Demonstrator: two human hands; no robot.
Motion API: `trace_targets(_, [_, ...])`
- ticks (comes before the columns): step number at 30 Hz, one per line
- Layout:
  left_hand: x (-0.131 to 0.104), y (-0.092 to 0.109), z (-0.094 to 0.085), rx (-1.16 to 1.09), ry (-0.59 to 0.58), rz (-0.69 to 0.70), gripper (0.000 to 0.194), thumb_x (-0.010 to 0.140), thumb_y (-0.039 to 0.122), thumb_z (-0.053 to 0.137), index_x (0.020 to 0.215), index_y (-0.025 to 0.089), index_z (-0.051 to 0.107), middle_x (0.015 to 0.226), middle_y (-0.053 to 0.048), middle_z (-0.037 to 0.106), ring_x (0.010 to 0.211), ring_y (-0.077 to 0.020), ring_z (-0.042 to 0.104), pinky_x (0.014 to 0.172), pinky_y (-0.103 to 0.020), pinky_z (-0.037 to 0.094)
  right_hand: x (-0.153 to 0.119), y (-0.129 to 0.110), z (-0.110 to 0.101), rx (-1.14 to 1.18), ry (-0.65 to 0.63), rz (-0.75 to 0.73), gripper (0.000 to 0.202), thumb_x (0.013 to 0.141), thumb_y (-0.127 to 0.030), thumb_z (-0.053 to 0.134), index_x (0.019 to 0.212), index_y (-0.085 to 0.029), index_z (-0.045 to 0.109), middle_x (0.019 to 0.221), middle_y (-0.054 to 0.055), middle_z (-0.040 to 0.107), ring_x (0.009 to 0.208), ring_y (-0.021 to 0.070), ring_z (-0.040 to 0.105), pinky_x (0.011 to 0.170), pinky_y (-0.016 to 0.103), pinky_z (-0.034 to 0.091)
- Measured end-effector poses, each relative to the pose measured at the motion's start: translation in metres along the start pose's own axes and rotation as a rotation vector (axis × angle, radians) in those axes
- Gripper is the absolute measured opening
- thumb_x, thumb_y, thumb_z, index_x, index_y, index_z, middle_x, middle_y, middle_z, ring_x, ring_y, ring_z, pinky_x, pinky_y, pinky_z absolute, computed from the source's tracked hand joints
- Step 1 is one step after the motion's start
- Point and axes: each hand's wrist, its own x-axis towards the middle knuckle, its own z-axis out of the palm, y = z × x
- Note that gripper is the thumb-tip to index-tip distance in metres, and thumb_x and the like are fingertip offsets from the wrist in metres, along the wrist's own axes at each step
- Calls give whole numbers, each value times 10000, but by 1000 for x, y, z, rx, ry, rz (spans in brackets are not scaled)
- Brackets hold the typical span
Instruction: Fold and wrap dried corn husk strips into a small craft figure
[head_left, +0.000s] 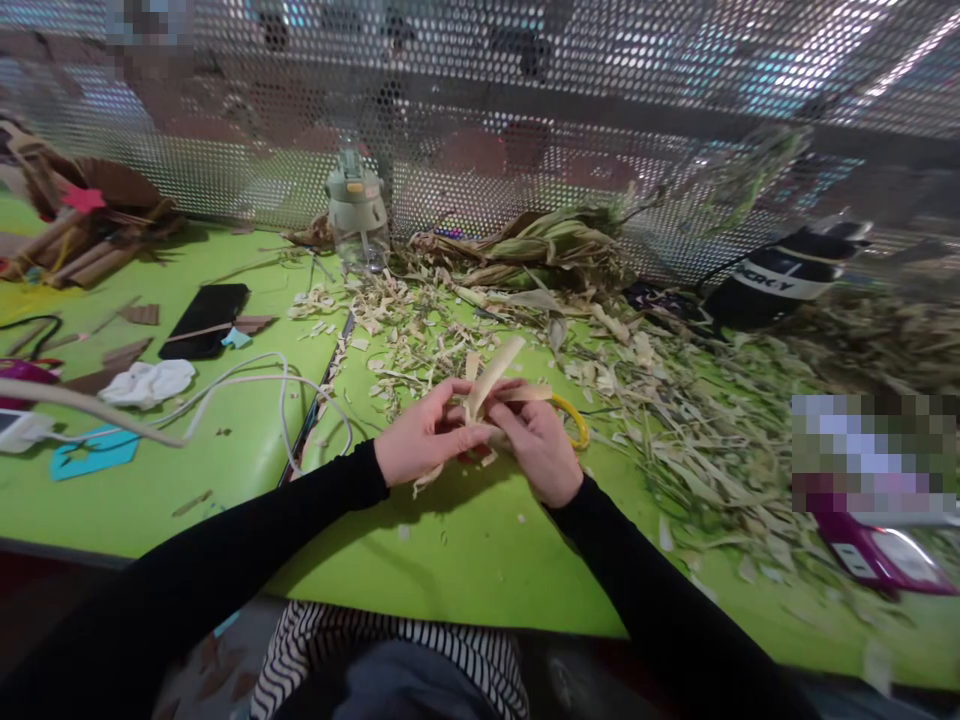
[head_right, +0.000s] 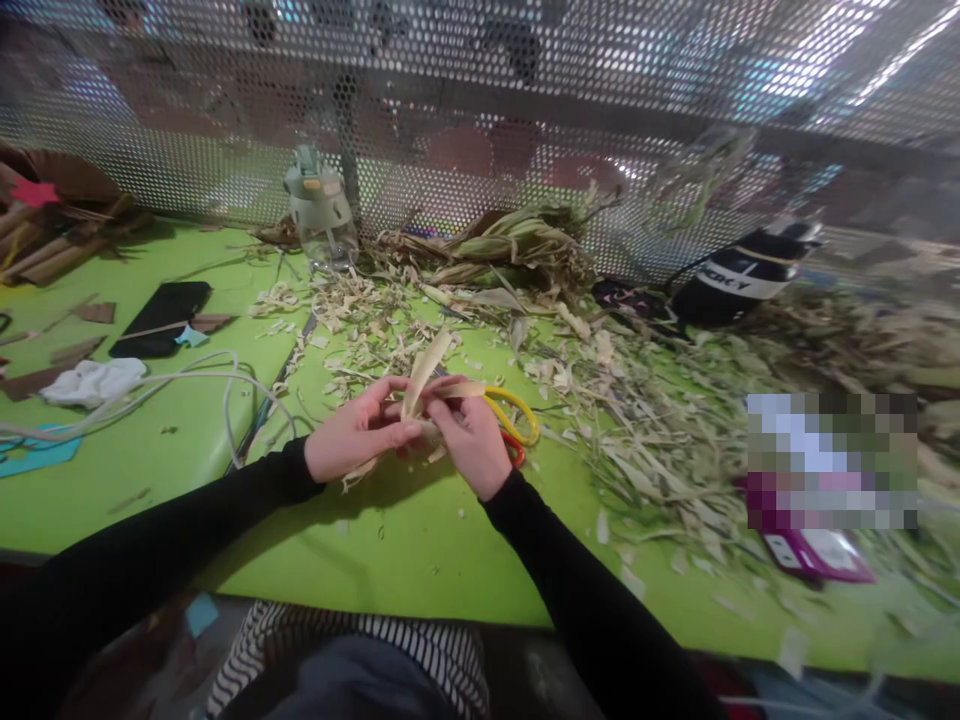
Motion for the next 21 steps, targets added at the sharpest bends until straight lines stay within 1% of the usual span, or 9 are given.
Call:
trace_targets(3, [2,0,-1,-9,79,26,316,748,240,682,944,160,448,702,15,626,619,-99,634,590,-227,509,0,3,-3,11,52,-2,207,826,-388,574,883,-192,543,742,-7,576,598,111,542,545,245,477])
trace_targets(7, [5,-2,-4,53,229,83,237,742,211,674,843,148,469,690,12,636,615,-88,628,600,-218,509,0,3,-5,-62,127,-28,265,845,-454,535,900,-196,555,732,-17,551,572,95,510,499,215,446])
trace_targets(9, [5,-2,-7,136,299,107,210,757,231,657,828,148,477,704,1,646,624,-95,631,610,-229,513,0,1,-4,-145,112,6,320,848,-497,508,942,-193,550,800,8,589,606,113,545,505,234,464])
trace_targets(11, [5,-3,-10,262,332,119,218,768,276,648,853,155,488,731,-10,658,634,-112,637,616,-248,515,-2,-2,-3,-336,80,15,369,819,-535,531,918,-181,565,837,40,621,652,147,575,539,272,483])
trace_targets(13, [4,-4,-13,400,320,147,226,788,323,623,891,166,497,770,-22,668,649,-127,638,623,-263,511,-3,-4,0,-563,61,-47,384,784,-550,574,852,-173,592,809,59,632,681,179,582,579,303,480])
trace_targets(15, [2,-5,-13,536,267,197,203,817,340,582,911,174,513,815,-36,677,698,-141,641,660,-277,505,-4,-5,1,-671,48,-138,365,791,-537,577,823,-176,611,790,63,631,693,191,580,599,312,469])
trace_targets(18, [-1,-4,-10,655,195,250,165,844,319,541,932,179,539,890,-54,684,786,-159,645,726,-295,496,-3,-4,2,-590,7,-211,314,844,-484,532,794,-185,612,778,46,618,673,174,571,591,296,460])
trace_targets(21, [-2,-3,-8,625,201,239,165,847,308,535,944,174,540,895,-61,681,753,-152,641,699,-286,497,-3,-3,2,-480,33,-239,290,859,-442,526,751,-186,606,748,28,595,650,155,558,573,276,452])
